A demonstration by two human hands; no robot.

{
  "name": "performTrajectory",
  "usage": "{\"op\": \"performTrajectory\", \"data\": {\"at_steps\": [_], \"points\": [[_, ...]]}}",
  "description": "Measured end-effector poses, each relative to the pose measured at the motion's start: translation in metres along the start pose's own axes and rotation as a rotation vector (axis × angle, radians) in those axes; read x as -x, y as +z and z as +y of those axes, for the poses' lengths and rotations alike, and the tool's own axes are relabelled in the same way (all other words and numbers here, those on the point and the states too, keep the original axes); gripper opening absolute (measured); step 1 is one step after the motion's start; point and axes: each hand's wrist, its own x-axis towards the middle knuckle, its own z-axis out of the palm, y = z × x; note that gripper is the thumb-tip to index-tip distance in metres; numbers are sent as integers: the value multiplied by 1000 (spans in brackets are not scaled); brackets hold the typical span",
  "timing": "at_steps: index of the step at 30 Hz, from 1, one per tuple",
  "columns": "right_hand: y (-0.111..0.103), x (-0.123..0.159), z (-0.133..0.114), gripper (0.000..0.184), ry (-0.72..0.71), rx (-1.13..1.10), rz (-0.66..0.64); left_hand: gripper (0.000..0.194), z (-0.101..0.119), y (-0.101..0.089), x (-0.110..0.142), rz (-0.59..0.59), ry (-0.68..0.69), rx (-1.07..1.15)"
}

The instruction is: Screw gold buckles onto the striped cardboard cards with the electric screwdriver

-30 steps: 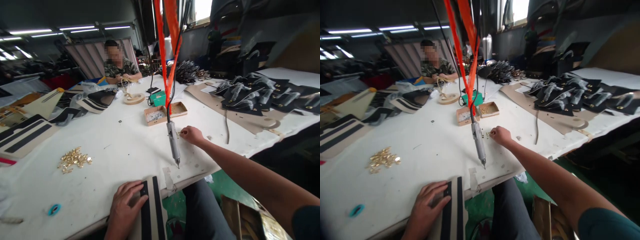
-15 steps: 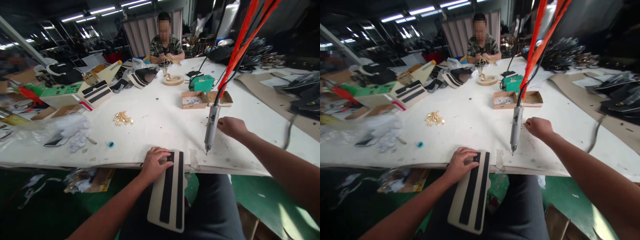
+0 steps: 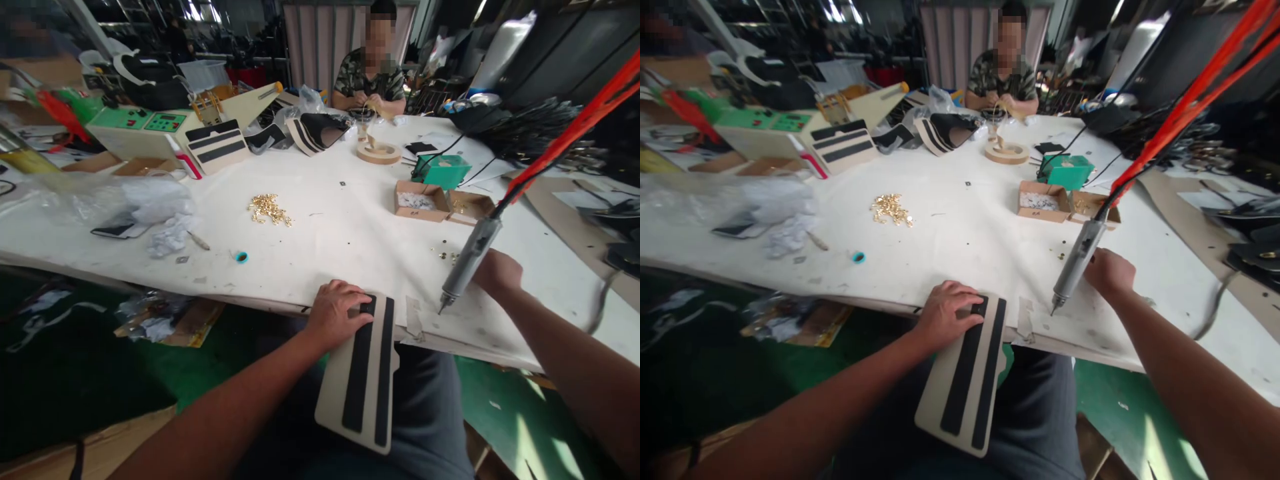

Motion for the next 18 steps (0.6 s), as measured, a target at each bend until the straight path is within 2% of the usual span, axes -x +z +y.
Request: {"op": "performTrajectory", "data": {"at_steps": [3, 6, 8, 11, 12, 15, 18], "points": [[-8, 4, -3, 15, 139, -1, -19, 29, -2, 1, 2, -6, 18, -3], [-26, 23, -6, 26, 201, -102, 34, 27, -3, 3, 2, 0, 18, -10], [-40, 50, -10, 32, 240, -205, 85, 27, -3, 4, 2, 9, 16, -15], [-53, 112, -34, 29, 289, -389, 111, 27, -3, 4, 1, 3, 20, -19], [-54, 134, -47, 29, 259, -449, 79, 27, -2, 3, 1, -2, 23, -20], [-43, 184, -100, 34, -36, -637, -240, 28, -1, 2, 1, -8, 30, -27], [-23, 193, -149, 31, -244, -691, -382, 30, -2, 2, 1, -2, 38, -49]]}}
